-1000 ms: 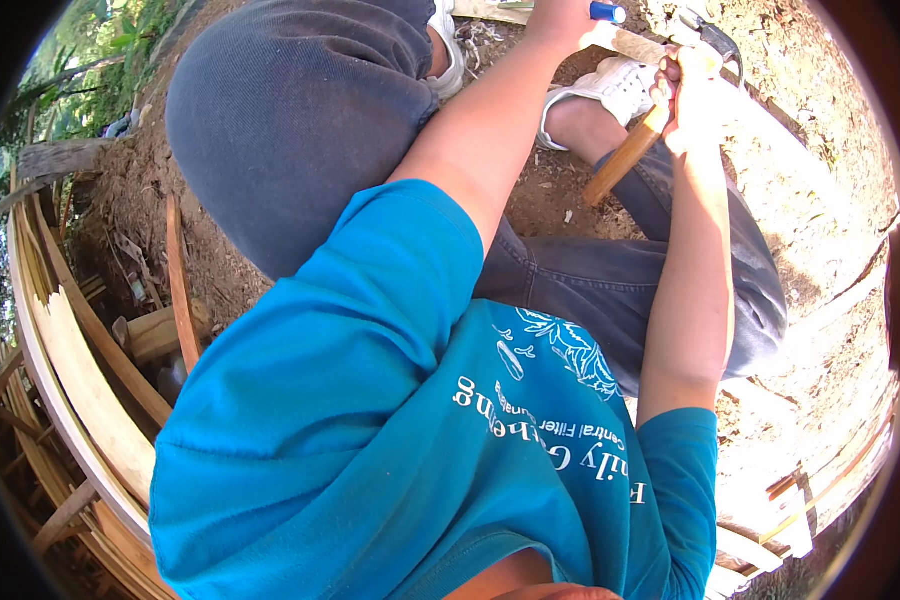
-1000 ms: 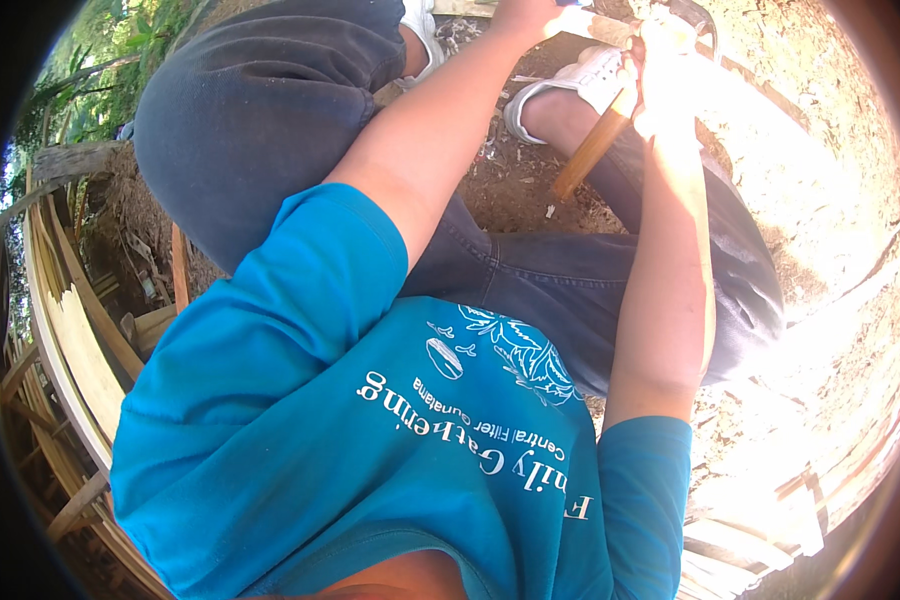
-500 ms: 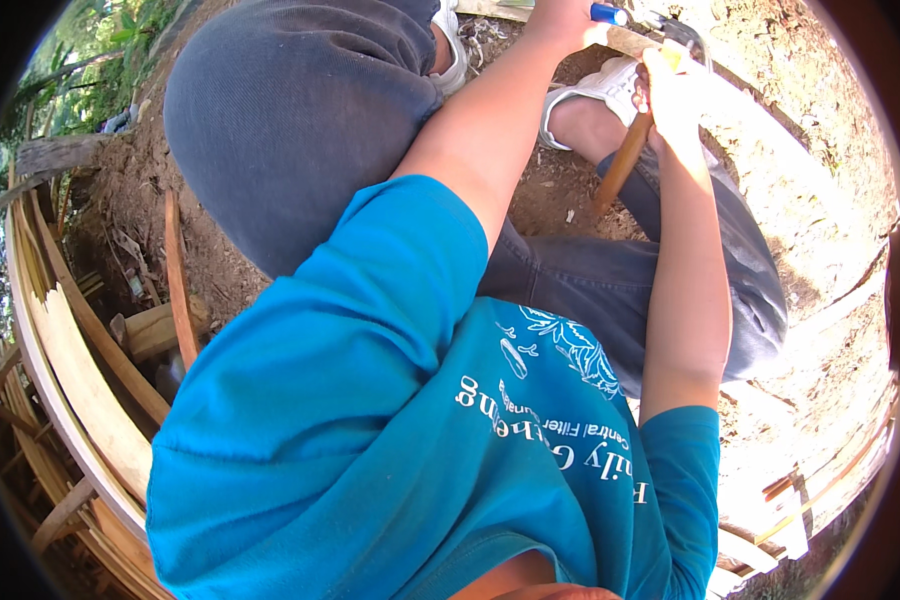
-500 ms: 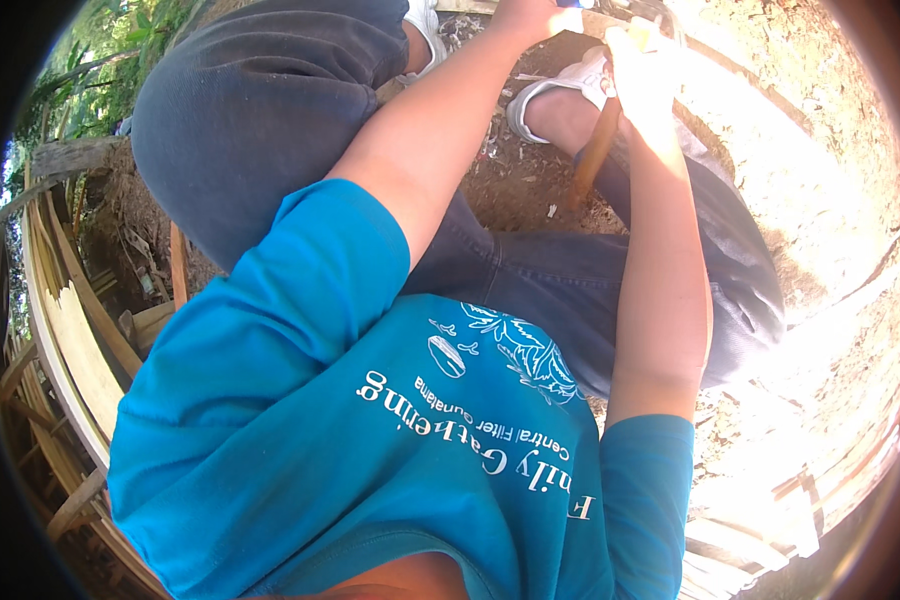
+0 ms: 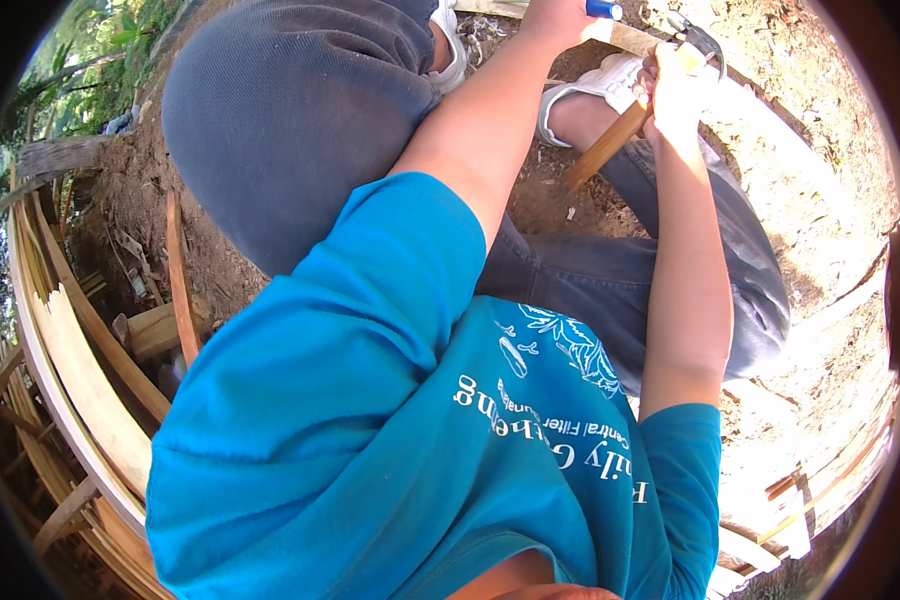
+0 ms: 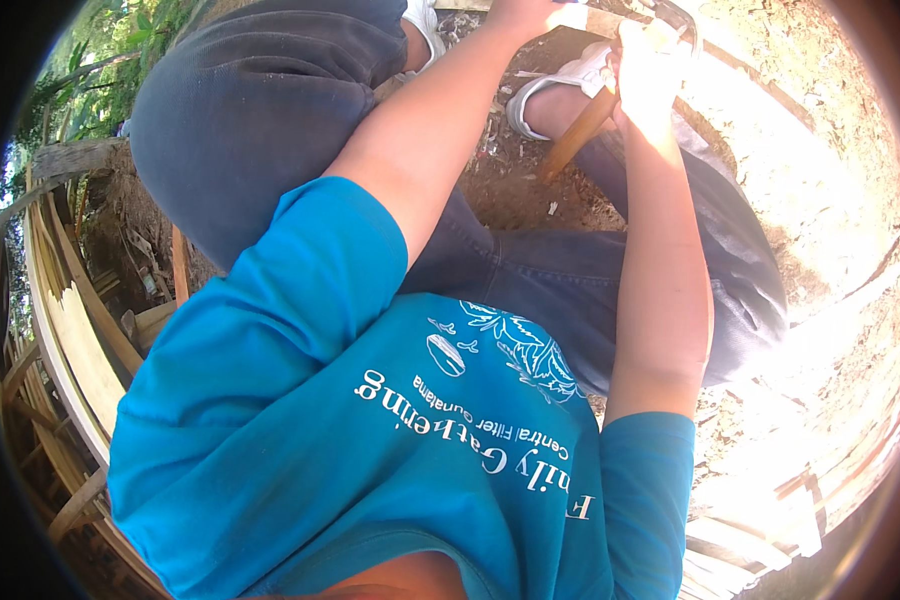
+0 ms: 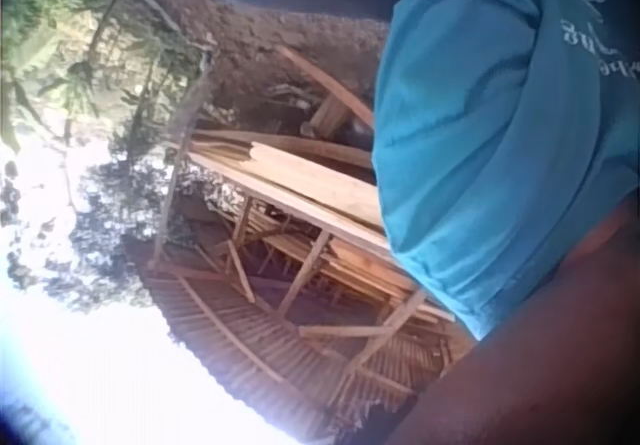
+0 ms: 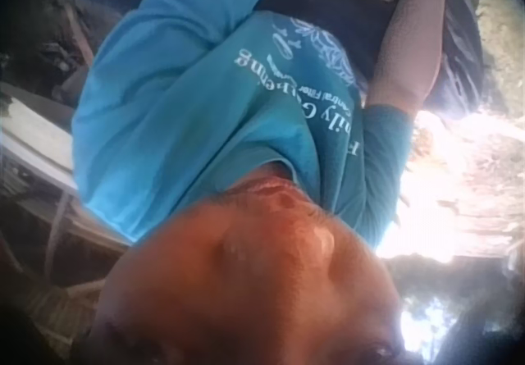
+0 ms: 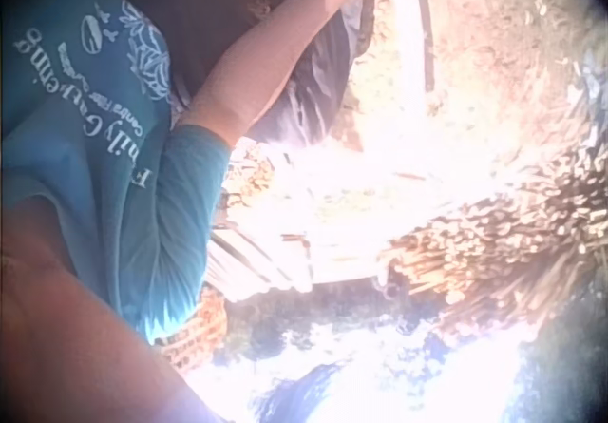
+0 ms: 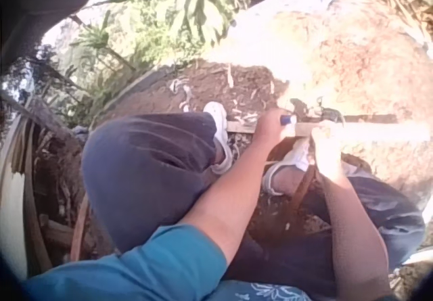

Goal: The person uses a hand tool to shave and shape a thin piece of wood, repeatedly drawing the blade along the surface and turning the piece over to work on different sides.

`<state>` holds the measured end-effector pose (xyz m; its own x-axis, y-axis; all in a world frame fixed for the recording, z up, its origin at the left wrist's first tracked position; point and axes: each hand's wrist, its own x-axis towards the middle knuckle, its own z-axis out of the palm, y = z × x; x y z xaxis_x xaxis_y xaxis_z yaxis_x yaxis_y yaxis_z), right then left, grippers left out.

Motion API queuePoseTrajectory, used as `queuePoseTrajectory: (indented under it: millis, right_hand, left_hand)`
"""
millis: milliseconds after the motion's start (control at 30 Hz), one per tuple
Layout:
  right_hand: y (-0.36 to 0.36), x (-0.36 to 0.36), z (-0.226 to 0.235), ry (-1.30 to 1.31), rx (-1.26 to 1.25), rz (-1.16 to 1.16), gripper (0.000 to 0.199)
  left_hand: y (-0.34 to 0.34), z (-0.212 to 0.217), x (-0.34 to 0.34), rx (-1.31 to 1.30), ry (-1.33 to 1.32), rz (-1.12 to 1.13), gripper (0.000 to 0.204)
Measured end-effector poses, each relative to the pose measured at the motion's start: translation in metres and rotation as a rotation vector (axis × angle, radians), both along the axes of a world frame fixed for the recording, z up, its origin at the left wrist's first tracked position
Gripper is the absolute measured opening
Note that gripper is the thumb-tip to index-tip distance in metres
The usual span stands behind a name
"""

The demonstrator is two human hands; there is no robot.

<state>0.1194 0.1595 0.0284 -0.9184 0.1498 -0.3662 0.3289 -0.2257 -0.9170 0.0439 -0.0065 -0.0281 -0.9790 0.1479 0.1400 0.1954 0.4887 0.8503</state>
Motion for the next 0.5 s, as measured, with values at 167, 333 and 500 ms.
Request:
queuePoseTrajectory:
  millis: [167,333,500]
  right_hand:
    - [-0.004,0.001,-0.002,0.048,0.055,0.069,0.012]
    - [-0.005,0.002,0.006,-0.202,0.245,0.221,0.014]
    - [-0.001,-0.005,-0.001,-0.057,-0.042,-0.078,0.018]
  left_hand:
    - [-0.004,-0.006,-0.007,-0.068,0.042,0.022,0.01]
    - [-0.003,-0.016,-0.015,-0.104,-0.006,0.048,0.01]
    - [-0.013,-0.022,0.001,-0.05,-0.042,0.088,0.01]
